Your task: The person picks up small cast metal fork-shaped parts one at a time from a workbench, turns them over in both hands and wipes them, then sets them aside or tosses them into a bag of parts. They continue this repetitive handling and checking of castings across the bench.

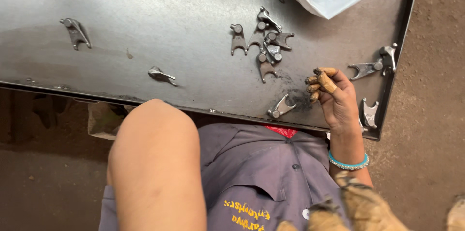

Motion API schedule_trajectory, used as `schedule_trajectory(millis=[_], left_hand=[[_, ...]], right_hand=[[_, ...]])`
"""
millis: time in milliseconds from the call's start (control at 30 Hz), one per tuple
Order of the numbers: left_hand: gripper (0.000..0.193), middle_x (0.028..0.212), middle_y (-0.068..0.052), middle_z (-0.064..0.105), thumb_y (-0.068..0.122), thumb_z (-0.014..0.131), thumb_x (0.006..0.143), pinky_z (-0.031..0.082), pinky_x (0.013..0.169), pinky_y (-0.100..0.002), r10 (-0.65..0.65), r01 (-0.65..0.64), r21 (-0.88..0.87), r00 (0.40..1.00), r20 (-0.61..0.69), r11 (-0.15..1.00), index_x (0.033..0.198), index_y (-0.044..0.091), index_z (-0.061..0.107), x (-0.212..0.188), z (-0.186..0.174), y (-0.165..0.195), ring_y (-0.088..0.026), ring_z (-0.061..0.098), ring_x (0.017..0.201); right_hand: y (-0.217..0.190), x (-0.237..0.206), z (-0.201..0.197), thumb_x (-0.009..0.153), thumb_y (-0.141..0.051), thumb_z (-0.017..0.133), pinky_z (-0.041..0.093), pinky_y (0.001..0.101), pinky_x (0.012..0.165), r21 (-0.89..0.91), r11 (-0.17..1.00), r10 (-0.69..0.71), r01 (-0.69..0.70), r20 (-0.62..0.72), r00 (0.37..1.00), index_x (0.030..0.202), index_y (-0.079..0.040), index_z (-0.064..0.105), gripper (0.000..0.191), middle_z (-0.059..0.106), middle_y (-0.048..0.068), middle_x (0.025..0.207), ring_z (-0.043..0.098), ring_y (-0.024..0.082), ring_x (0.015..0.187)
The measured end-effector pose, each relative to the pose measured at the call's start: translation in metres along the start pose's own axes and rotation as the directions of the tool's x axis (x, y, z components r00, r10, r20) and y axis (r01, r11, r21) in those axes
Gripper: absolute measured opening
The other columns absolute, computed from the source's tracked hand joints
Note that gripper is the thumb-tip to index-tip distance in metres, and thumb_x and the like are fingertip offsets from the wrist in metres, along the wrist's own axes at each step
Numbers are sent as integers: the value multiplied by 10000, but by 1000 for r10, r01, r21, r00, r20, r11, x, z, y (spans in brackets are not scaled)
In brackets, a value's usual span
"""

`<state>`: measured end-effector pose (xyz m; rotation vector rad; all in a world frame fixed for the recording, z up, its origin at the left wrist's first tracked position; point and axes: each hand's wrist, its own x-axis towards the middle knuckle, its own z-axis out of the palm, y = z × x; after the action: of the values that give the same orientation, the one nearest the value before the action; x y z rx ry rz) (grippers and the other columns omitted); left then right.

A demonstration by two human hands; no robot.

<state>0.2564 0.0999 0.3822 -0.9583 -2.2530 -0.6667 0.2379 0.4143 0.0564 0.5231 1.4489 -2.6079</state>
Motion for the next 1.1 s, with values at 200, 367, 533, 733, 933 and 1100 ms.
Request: schedule_trajectory(millis=[200, 367, 533, 733, 933, 1100], left_hand=[[540, 978, -86, 684, 344, 861, 712, 513, 787, -404, -39, 39, 18, 999, 9, 999, 1185, 142, 696, -28, 1, -27, -265, 658, 888], [612, 997, -98, 694, 368, 886, 703, 524, 819, -421, -91, 90, 46, 996, 13, 995, 1244, 146, 709, -50, 20, -63, -277, 659, 900], [683, 1016, -110, 703, 392, 910, 694, 535, 851, -437, -284, 279, 135, 959, 23, 951, 1304, 151, 723, -68, 11, -89, -288, 661, 912], [863, 1283, -160, 647, 414, 986, 591, 489, 997, -494, -854, 730, 500, 519, 37, 466, 1362, 152, 701, -123, 52, -255, -359, 576, 1182], [1378, 1651, -120, 200, 544, 1009, 401, 334, 1069, -632, -996, 915, 395, 75, 42, 85, 1573, 238, 351, -203, 77, -400, -518, 153, 1440], [1332, 1684, -68, 299, 684, 937, 387, 365, 1196, -593, -985, 877, 475, -6, 171, 77, 1558, 281, 446, -209, 88, -427, -454, 250, 1535]], right_hand=[[-6, -1, 19, 1014, -97, 674, 557, 281, 654, -37, 999, 13, -13, 14, 1000, 1206, -8, 633, 216, 721, 155, 1033, 705, 195, 837], [-13, 13, 49, 1015, -118, 683, 541, 262, 660, -214, 977, 31, -19, 52, 998, 1194, -3, 641, 217, 724, 138, 1027, 683, 147, 820], [-21, 47, 112, 973, -144, 748, 531, 268, 687, -584, 790, -39, 187, 256, 966, 1206, -2, 673, 283, 672, 134, 1034, 610, 141, 859], [-17, 124, 177, 864, -285, 787, 578, 426, 939, -717, -343, -315, 607, 696, 645, 1203, -123, 686, 389, 612, 163, 1406, 584, 325, 1138], [18, 209, 201, 897, -470, 722, 596, 444, 735, -792, -479, -230, 379, 530, 816, 1429, -27, 538, 717, 399, 383, 1449, 566, 478, 1111], [24, 250, 202, 943, -568, 678, 593, 463, 759, -805, -517, -265, 289, 472, 841, 1394, 64, 533, 790, 545, 332, 1236, 622, 460, 1044]])
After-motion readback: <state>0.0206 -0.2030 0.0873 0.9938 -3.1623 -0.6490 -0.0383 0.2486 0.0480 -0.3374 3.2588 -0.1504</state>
